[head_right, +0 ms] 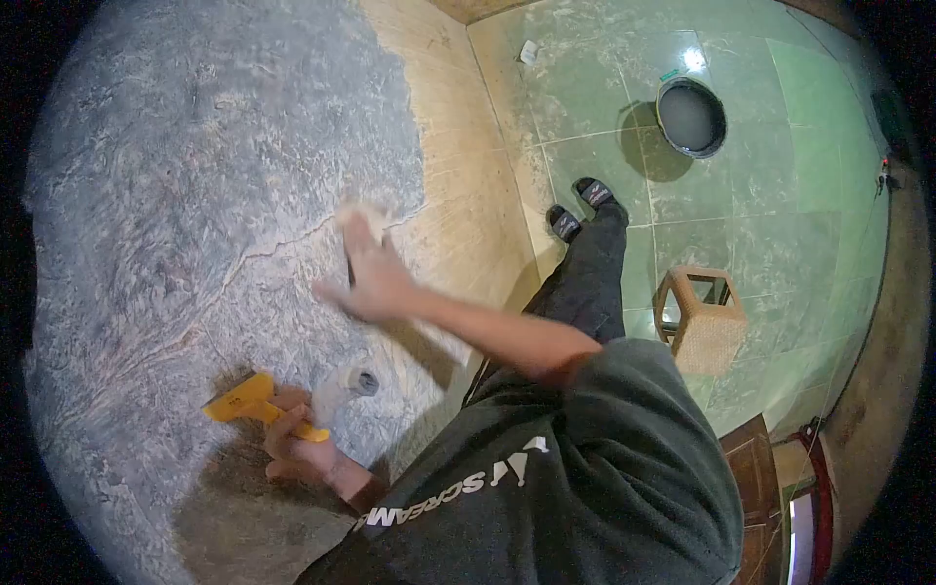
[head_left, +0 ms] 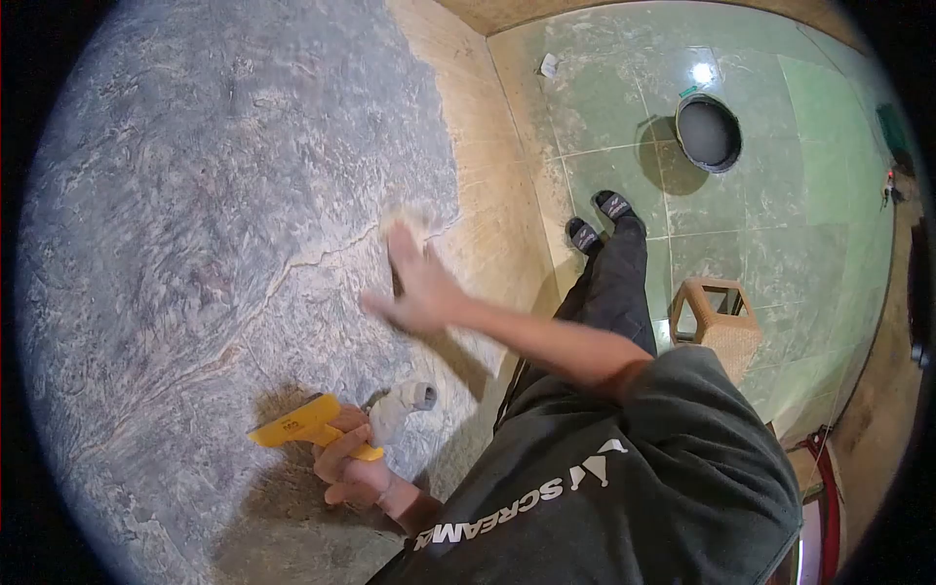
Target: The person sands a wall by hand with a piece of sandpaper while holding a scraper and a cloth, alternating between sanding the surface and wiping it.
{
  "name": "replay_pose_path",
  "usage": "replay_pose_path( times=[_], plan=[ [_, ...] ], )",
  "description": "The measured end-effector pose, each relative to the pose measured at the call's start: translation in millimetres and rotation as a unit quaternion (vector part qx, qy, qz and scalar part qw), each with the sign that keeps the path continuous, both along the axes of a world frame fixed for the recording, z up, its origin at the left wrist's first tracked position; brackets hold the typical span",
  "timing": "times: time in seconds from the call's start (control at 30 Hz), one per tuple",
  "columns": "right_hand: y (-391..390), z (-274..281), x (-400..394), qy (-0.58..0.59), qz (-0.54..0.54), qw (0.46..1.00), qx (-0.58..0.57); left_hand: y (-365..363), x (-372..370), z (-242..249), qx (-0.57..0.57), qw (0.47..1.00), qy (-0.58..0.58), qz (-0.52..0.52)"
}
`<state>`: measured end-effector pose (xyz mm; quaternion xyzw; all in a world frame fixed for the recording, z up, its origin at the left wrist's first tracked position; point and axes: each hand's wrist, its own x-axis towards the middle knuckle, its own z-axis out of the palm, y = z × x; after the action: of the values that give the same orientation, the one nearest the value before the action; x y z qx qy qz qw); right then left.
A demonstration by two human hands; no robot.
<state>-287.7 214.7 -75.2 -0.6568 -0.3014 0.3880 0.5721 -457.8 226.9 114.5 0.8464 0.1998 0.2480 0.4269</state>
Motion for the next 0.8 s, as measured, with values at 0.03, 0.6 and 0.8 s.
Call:
replay_pose_path(
  times=[0.03, 0.6, 0.8],
  plan=[
    [-21, 15, -16, -0.003, 0.011, 0.999, 0.033, 1, -1, -3, 0.006, 1.0, -0.001, 0.005],
    [20, -33, 22, 0.027, -0.001, 0.999, -0.033, 16, -82, -18, 0.196, 0.934, 0.273, 0.123],
    [-31, 17, -29, -0.002, 0.048, 0.998, 0.029, 4, -23, -16, 0.217, 0.931, 0.226, 0.189]
  ],
)
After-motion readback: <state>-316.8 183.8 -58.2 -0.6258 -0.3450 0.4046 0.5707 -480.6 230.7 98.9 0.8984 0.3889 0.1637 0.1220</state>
